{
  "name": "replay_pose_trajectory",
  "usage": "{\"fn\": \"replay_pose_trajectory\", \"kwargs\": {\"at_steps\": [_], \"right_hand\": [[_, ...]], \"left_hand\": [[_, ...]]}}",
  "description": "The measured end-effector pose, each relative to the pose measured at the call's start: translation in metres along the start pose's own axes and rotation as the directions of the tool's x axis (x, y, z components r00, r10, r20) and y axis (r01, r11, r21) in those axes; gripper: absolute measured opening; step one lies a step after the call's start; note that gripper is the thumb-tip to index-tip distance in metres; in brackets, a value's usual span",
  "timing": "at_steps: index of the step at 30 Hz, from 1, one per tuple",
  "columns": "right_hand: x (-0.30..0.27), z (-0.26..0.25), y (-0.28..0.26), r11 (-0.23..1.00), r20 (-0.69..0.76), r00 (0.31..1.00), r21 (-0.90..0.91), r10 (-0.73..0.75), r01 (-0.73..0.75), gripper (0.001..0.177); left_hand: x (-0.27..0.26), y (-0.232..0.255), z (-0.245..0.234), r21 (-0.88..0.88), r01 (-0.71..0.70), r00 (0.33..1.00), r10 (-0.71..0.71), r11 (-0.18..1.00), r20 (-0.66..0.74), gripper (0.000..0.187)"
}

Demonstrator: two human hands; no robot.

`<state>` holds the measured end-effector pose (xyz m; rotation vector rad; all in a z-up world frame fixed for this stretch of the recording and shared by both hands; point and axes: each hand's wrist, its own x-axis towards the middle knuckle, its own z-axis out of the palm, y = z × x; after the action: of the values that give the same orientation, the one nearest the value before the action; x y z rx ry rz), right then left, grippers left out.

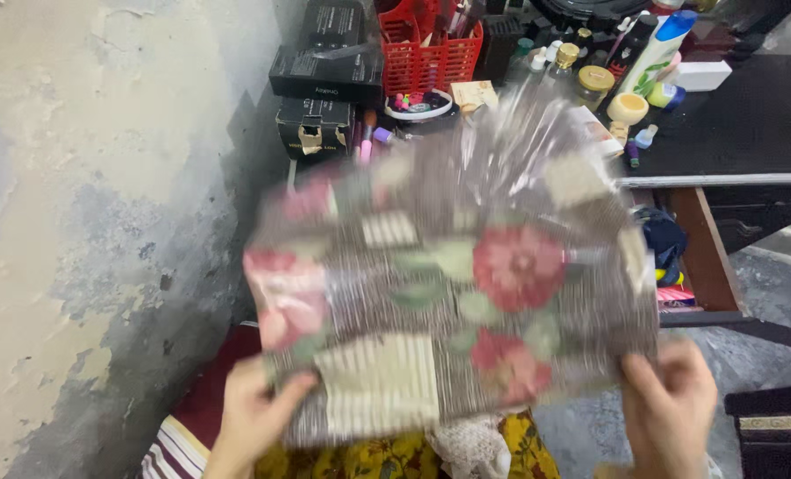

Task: The person wipes the inside of an open drawer with a cloth, then places a floral-patterned mat into the drawer and wipes it down. The person also wipes a black box before placing it into the drawer.

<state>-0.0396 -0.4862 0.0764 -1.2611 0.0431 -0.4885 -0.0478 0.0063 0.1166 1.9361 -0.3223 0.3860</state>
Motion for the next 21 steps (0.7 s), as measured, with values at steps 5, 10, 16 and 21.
{"fn": "replay_pose_trajectory", "kwargs": {"at_steps": [5, 10, 16, 21], "right_hand": [[0.108, 0.085, 0.044, 0.992, 0.247, 0.963, 0.046, 0.105, -0.12, 0.033], [0.199, 0.125, 0.151, 0.986, 0.146, 0.976, -0.062, 0.162, -0.155, 0.021], [0.234, 0.143, 0.231, 0.98, 0.005, 1.0, -0.196, -0.02, 0.021, 0.024], [0.232, 0.149, 0.217, 0.973, -0.053, 0.992, -0.198, 0.114, -0.122, 0.033]], "left_hand": [[0.094, -0.069, 0.023, -0.302, 0.213, 0.971, -0.236, 0.929, -0.043, 0.026], [0.161, -0.147, 0.059, -0.175, 0.188, 0.932, -0.232, 0.966, -0.277, 0.022], [0.186, -0.181, 0.084, 0.119, 0.25, 0.815, -0.142, 0.961, -0.562, 0.028], [0.188, -0.182, 0.09, -0.082, 0.117, 0.788, -0.143, 0.99, -0.599, 0.034]]}}
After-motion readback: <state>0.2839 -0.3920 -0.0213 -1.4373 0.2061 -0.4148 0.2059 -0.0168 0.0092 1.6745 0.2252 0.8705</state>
